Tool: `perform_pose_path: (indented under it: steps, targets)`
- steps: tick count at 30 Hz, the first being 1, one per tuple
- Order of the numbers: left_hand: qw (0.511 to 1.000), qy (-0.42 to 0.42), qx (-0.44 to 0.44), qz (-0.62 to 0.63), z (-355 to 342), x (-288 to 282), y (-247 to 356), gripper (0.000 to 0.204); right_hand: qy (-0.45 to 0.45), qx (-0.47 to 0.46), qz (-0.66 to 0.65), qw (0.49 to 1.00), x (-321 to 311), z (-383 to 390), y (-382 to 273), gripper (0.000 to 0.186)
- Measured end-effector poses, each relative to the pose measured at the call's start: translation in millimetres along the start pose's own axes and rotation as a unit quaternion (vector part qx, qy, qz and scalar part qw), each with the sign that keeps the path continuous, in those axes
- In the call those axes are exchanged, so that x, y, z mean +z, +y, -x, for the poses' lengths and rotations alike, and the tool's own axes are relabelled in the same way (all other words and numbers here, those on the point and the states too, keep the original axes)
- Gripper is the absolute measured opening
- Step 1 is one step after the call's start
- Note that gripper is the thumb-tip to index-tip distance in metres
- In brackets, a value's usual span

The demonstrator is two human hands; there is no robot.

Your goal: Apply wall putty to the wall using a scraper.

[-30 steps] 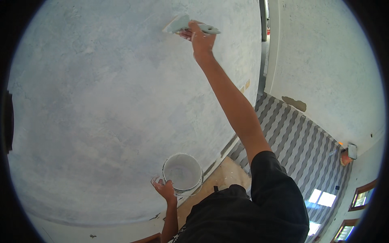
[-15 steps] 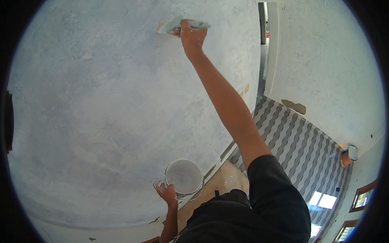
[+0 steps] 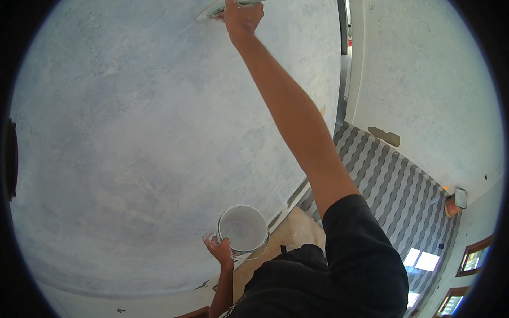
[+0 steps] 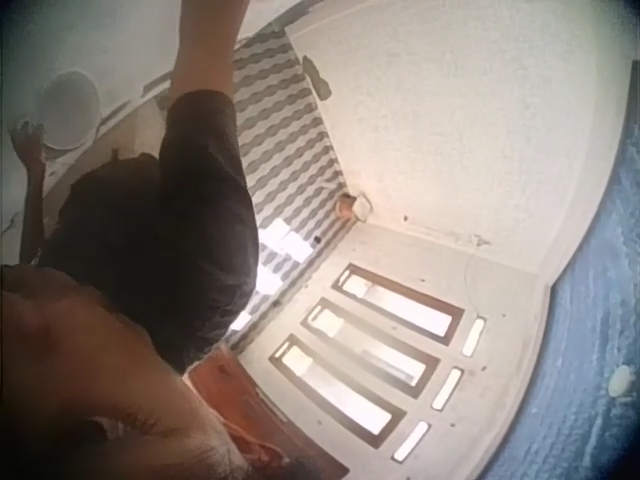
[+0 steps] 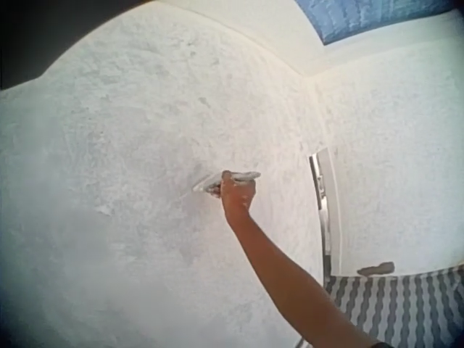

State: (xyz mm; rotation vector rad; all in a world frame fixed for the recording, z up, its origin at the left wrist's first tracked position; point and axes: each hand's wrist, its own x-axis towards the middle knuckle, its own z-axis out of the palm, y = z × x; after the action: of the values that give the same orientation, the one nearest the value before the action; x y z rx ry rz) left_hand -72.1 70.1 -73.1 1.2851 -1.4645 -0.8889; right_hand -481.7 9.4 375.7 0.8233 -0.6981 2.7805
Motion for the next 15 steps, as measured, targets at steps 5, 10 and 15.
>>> perform_pose_path:
  steps: [5, 10, 15]
  targets:
    - [0.998, -0.004, -0.059, 0.035, -7.1, 1.5, -15.8, 0.057, 0.011, -0.006, -0.032, 0.999, -43.6, 39.3, 39.0, 0.025]
    - [0.997, -0.009, 0.008, -0.075, -5.1, -3.0, 8.0, 0.056, -0.026, 0.052, 0.009, 0.998, -69.8, 38.7, 34.3, 0.023]
    - [0.999, 0.001, -0.037, -0.008, -1.9, -0.9, 6.2, 0.053, -0.042, -0.004, 0.007, 0.999, 6.8, -38.6, -1.3, 0.016]
